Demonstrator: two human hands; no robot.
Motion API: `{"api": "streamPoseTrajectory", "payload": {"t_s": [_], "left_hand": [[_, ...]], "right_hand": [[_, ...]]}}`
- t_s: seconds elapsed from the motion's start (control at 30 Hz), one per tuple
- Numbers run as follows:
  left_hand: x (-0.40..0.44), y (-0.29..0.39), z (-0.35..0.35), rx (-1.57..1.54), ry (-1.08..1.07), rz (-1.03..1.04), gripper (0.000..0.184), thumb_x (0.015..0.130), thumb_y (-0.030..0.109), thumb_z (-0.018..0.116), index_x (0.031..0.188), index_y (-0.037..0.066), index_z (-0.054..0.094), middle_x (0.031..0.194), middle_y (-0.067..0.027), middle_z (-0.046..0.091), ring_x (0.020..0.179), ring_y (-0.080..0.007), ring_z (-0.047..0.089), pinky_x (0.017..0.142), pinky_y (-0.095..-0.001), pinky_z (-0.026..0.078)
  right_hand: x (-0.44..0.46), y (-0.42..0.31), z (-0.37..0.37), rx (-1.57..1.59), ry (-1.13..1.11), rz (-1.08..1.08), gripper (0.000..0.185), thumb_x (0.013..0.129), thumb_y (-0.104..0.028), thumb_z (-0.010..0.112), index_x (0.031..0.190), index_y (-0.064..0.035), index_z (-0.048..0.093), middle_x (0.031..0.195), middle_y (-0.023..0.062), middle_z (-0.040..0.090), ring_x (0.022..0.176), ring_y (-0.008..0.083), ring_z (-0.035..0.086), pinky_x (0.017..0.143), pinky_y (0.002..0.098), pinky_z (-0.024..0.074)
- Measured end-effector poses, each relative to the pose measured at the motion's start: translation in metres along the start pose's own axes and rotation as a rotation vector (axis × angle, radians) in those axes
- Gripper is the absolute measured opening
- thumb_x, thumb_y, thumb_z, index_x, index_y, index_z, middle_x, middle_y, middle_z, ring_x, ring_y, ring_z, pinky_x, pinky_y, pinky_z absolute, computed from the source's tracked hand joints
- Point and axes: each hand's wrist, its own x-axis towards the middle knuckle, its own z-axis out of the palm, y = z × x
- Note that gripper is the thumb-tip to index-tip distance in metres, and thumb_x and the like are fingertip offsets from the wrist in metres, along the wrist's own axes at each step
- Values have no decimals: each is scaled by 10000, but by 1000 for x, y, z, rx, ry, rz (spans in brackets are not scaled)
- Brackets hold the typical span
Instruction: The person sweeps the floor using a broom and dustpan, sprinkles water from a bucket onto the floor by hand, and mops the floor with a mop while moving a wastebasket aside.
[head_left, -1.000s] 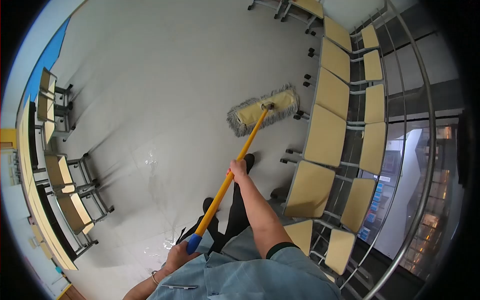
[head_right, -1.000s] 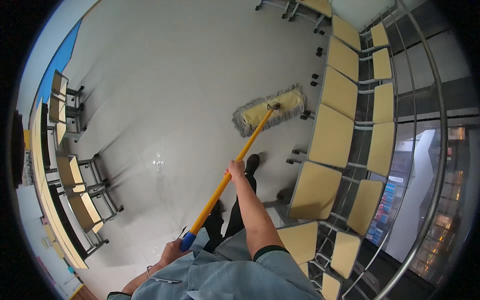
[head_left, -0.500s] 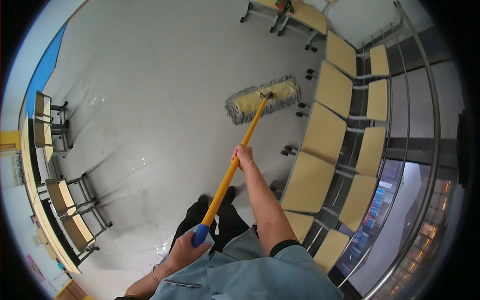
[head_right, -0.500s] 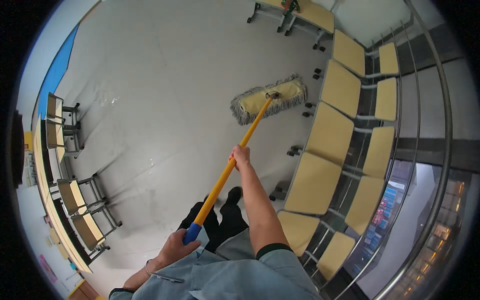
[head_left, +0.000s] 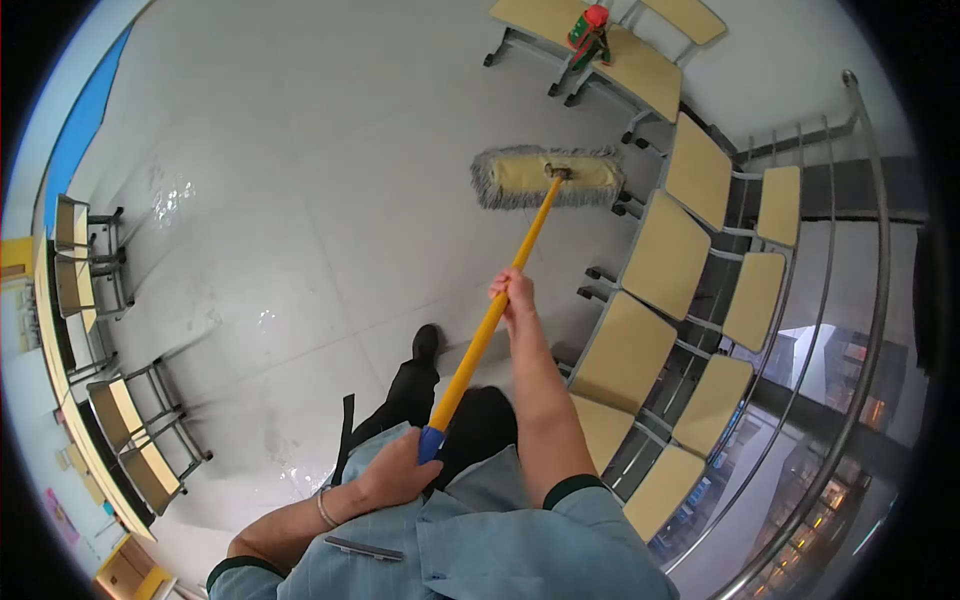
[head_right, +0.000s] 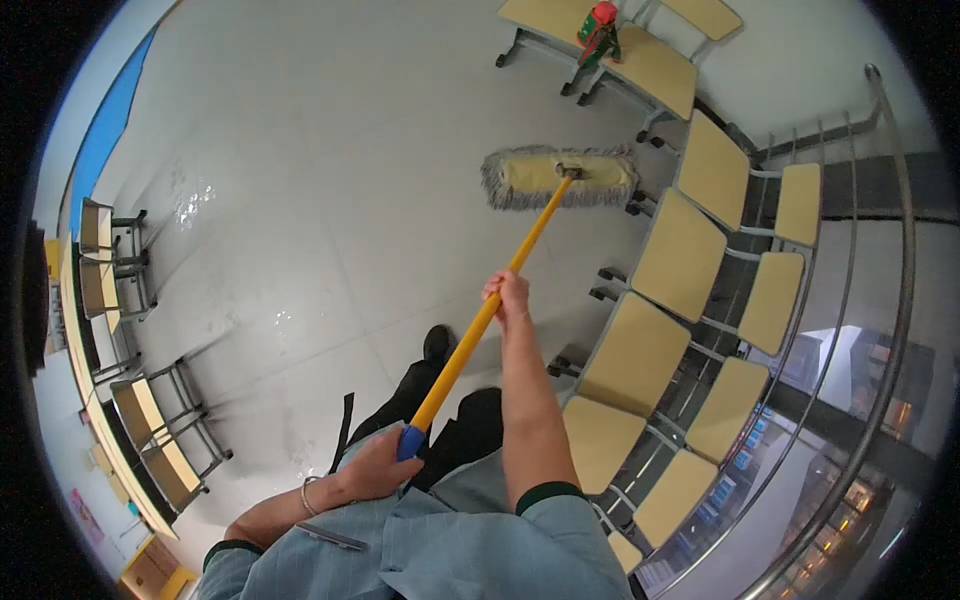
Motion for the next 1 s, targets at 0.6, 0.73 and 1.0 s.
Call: {"api": "streamPoseTrajectory", "payload": {"t_s": [0.6,0.73,1.0], "left_hand": [[63,82,62,-51,161,-413,341,776,275,580,964,21,452,732,-227,608,719,-409,606,656,-491,480],[-19,68,106,-62,122,-619,359,769,336,608,910,23,501,742,-208,614,721,-399,606,635,-481,470],[-239,42,309,-918,380,-1084,439,741,408,683,994,67,572,849,-232,622,823,-311,609,846,-472,394]], "right_hand": [[60,-92,2,-752,227,89,143,780,-141,473,702,-33,420,501,84,455,378,221,472,363,360,419],[-18,-24,-16,-838,227,150,188,799,-164,487,709,-5,444,463,104,465,359,232,485,352,375,422],[-180,106,-141,-1222,-352,870,216,805,-154,511,838,59,525,695,194,622,606,288,642,572,383,534]]}}
